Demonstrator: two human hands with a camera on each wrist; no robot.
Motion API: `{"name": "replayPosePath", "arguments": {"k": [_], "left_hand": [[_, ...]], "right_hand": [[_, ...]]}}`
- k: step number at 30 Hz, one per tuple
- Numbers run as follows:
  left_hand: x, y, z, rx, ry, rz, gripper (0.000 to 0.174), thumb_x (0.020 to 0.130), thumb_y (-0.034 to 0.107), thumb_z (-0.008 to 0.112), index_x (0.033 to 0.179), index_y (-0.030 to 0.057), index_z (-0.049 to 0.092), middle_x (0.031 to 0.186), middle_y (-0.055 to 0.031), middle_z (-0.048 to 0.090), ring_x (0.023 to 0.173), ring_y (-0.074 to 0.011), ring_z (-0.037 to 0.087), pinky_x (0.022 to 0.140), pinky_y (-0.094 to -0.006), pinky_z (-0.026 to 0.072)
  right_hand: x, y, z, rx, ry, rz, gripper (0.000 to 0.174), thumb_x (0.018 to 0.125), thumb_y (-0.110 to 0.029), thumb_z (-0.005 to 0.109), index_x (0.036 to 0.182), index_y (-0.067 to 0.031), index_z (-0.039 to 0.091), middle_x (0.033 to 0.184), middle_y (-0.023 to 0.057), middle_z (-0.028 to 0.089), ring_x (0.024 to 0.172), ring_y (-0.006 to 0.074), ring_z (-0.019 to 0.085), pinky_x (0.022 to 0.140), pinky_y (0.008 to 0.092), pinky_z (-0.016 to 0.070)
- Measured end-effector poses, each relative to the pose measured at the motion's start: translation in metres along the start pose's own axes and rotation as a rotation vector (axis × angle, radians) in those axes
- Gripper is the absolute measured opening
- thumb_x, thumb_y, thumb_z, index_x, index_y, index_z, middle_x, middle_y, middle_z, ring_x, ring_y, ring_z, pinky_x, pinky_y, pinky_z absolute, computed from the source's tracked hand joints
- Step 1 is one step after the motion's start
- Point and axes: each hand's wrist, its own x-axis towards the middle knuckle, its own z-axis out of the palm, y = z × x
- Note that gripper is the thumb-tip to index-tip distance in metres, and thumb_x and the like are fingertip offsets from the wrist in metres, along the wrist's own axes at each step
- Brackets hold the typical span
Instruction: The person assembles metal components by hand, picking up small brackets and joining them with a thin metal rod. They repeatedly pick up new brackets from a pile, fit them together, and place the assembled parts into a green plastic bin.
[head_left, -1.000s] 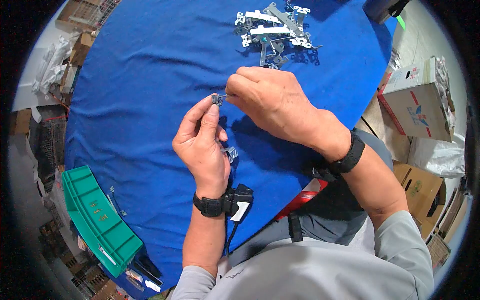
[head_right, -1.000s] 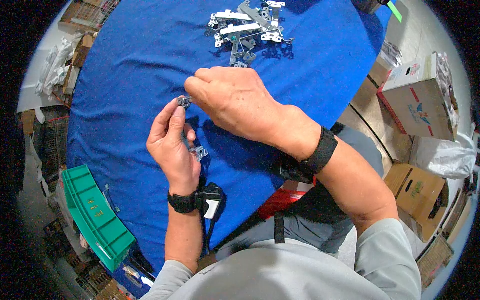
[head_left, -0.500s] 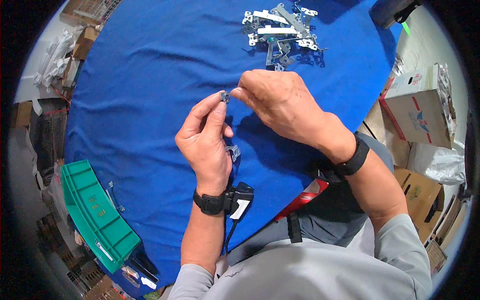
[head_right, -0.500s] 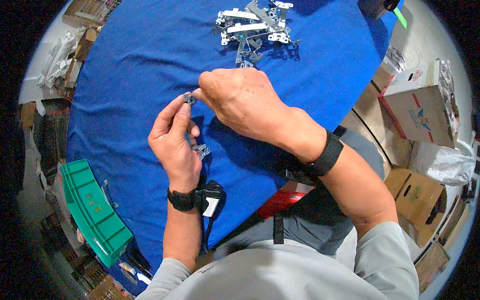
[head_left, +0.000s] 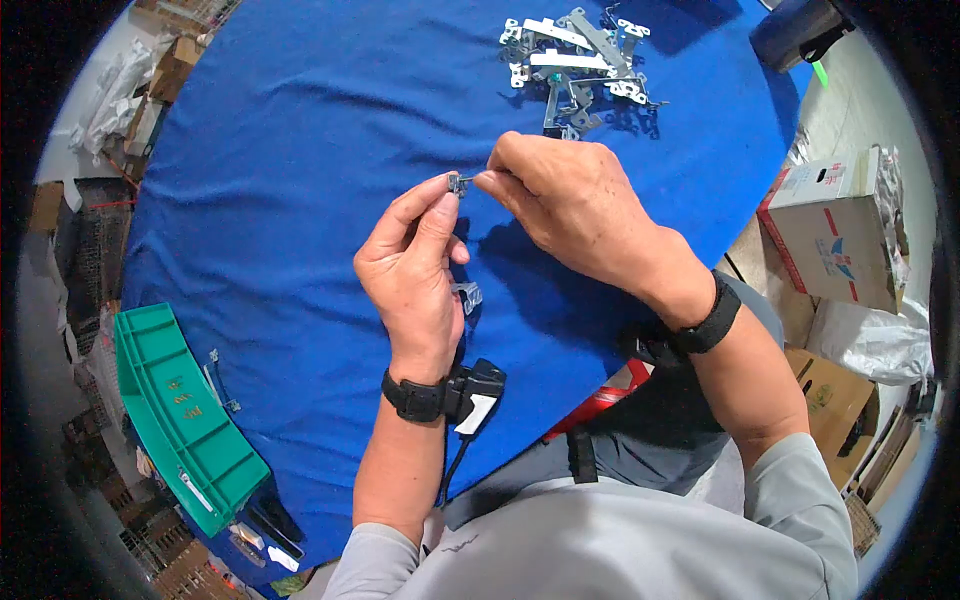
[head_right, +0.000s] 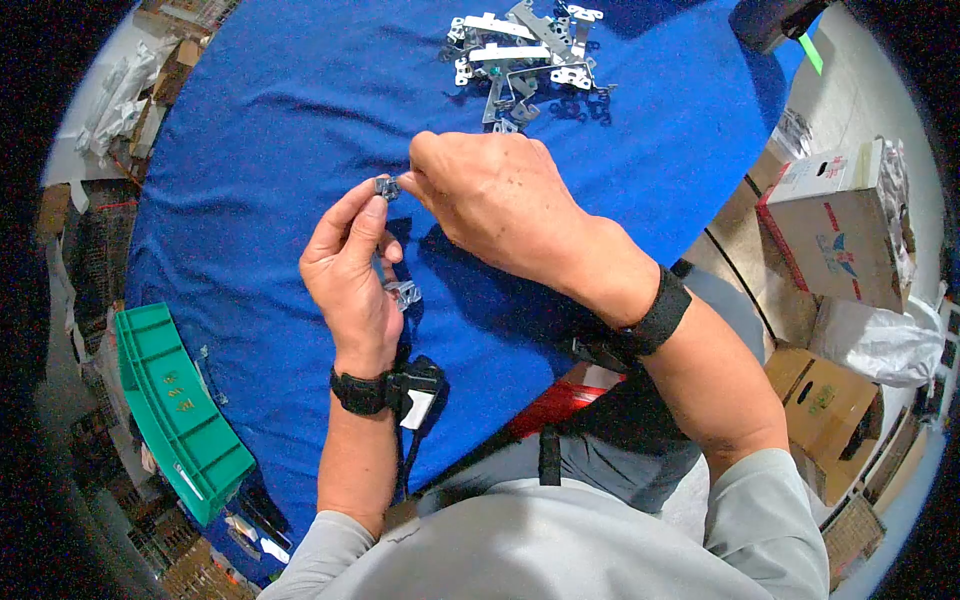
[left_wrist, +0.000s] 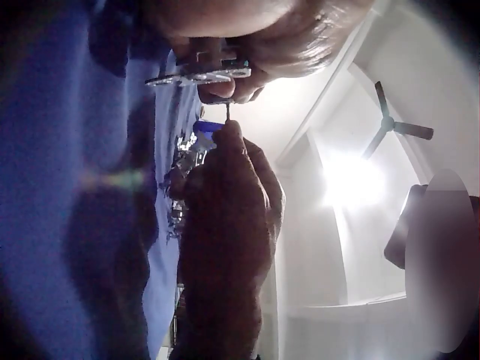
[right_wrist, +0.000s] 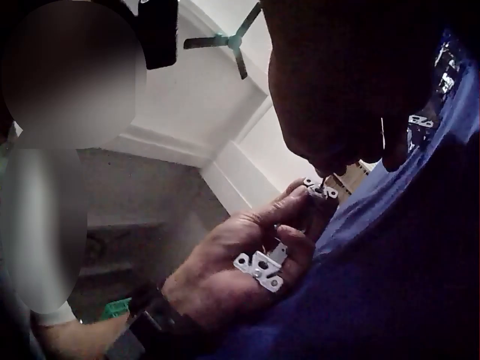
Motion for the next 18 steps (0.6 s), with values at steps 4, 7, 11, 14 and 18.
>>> {"name": "replayPosePath", "arguments": {"k": [4, 7, 11, 14, 18], "left_hand": [[0.0004, -0.0021, -0.0011, -0.006, -0.019, 0.003, 0.017, 0.090, 0.000, 0.067, 0.106, -0.0029, 0.070, 0.092, -0.0084, 0.071, 0.063, -0.0066, 0.057, 0.050, -0.0186, 0.0452], [0.0003, -0.0020, -0.0013, 0.022, 0.017, -0.002, 0.018, 0.090, 0.002, 0.067, 0.108, -0.0006, 0.070, 0.094, -0.0086, 0.072, 0.060, -0.0079, 0.056, 0.050, -0.0201, 0.0442], [-0.0010, 0.0015, 0.0019, 0.014, 0.014, -0.015, 0.018, 0.089, 0.000, 0.068, 0.106, -0.0026, 0.071, 0.090, -0.0079, 0.070, 0.062, -0.0063, 0.056, 0.049, -0.0185, 0.0445], [-0.0011, -0.0016, -0.0007, 0.036, 0.014, -0.015, 0.018, 0.090, 0.001, 0.067, 0.107, -0.0016, 0.070, 0.092, -0.0081, 0.071, 0.061, -0.0072, 0.056, 0.049, -0.0190, 0.0444], [-0.0002, -0.0016, -0.0006, 0.042, 0.027, -0.007, 0.018, 0.091, 0.001, 0.066, 0.108, -0.0008, 0.070, 0.094, -0.0082, 0.072, 0.060, -0.0084, 0.057, 0.049, -0.0197, 0.0446]], "right_hand": [[-0.0002, 0.0024, -0.0004, -0.092, -0.062, 0.024, 0.030, 0.094, -0.026, 0.061, 0.076, -0.0039, 0.052, 0.063, 0.0184, 0.058, 0.061, 0.0400, 0.060, 0.053, 0.0477, 0.0469], [0.0015, 0.0050, 0.0036, 0.003, 0.001, -0.023, 0.032, 0.095, -0.028, 0.060, 0.076, -0.0037, 0.052, 0.063, 0.0184, 0.058, 0.060, 0.0400, 0.060, 0.051, 0.0483, 0.0463], [-0.0016, 0.0027, 0.0000, -0.122, -0.041, -0.023, 0.028, 0.092, -0.019, 0.065, 0.076, -0.0019, 0.049, 0.062, 0.0169, 0.052, 0.057, 0.0367, 0.055, 0.051, 0.0442, 0.0410], [-0.0010, 0.0029, 0.0014, -0.136, -0.045, 0.011, 0.028, 0.092, -0.019, 0.066, 0.076, -0.0024, 0.050, 0.062, 0.0165, 0.052, 0.057, 0.0363, 0.055, 0.051, 0.0440, 0.0411], [0.0006, 0.0026, 0.0019, 0.002, 0.026, -0.020, 0.029, 0.094, -0.027, 0.061, 0.078, -0.0035, 0.053, 0.065, 0.0175, 0.059, 0.064, 0.0388, 0.062, 0.054, 0.0475, 0.0477]]}}
